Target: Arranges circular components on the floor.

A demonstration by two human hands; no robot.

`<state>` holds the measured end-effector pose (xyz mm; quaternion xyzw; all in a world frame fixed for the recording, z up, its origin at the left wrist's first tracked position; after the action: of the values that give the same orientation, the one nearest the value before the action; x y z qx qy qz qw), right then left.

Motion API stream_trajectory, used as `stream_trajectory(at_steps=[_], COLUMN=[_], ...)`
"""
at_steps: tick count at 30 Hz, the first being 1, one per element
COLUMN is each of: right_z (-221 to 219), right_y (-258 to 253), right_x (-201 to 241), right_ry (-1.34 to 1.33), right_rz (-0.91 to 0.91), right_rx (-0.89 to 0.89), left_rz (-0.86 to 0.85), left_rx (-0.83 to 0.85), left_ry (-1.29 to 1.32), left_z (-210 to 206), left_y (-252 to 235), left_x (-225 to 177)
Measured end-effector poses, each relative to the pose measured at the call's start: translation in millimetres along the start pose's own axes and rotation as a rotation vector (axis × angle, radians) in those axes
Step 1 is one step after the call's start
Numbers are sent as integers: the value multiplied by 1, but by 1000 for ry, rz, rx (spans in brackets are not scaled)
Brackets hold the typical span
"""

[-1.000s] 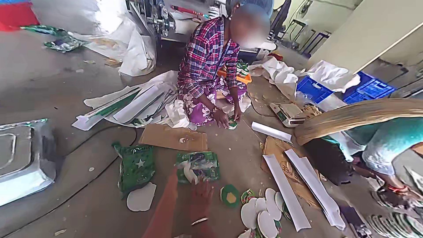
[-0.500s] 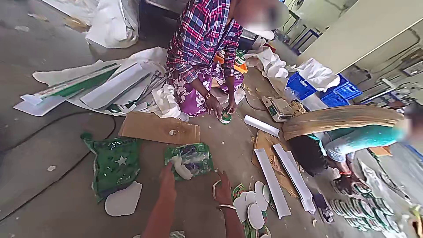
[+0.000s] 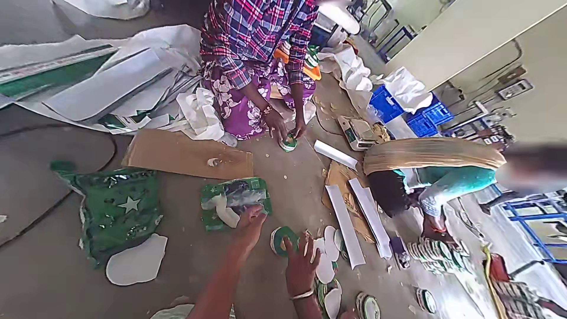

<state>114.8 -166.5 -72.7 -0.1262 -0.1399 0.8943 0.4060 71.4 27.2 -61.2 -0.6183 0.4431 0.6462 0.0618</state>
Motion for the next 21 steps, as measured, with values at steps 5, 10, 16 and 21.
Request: stream_trajectory(at_steps=[5,10,16,21], right_z=[-7,14,-13,-8], right_y=[2,7,-33,10], right_x=[14,0,-6,16], right_ry=[41,-62,-110,-75], right_rz=[139,20,-154,-146], right_rx=[150,243,256,392], left_rz=[-38,-11,10,14], left_rx=[-51,-42,-50,-61], left_ry=[22,29,13,26], left_z=[7,5,4,5], left_y=[0,-1,1,-2], left_x=[-4,-7,-4,-5])
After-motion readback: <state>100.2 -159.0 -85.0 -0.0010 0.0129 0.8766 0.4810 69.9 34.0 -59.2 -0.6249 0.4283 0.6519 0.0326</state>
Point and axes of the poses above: each hand's wrist, its own y-axis away from the middle knuckle, its own z-axis out of the back of the hand, x = y × z, the point moved 6 cm from there along -y, towards the middle knuckle, and after that the axes turned 10 degrees about -x, right-handed, at the moved point
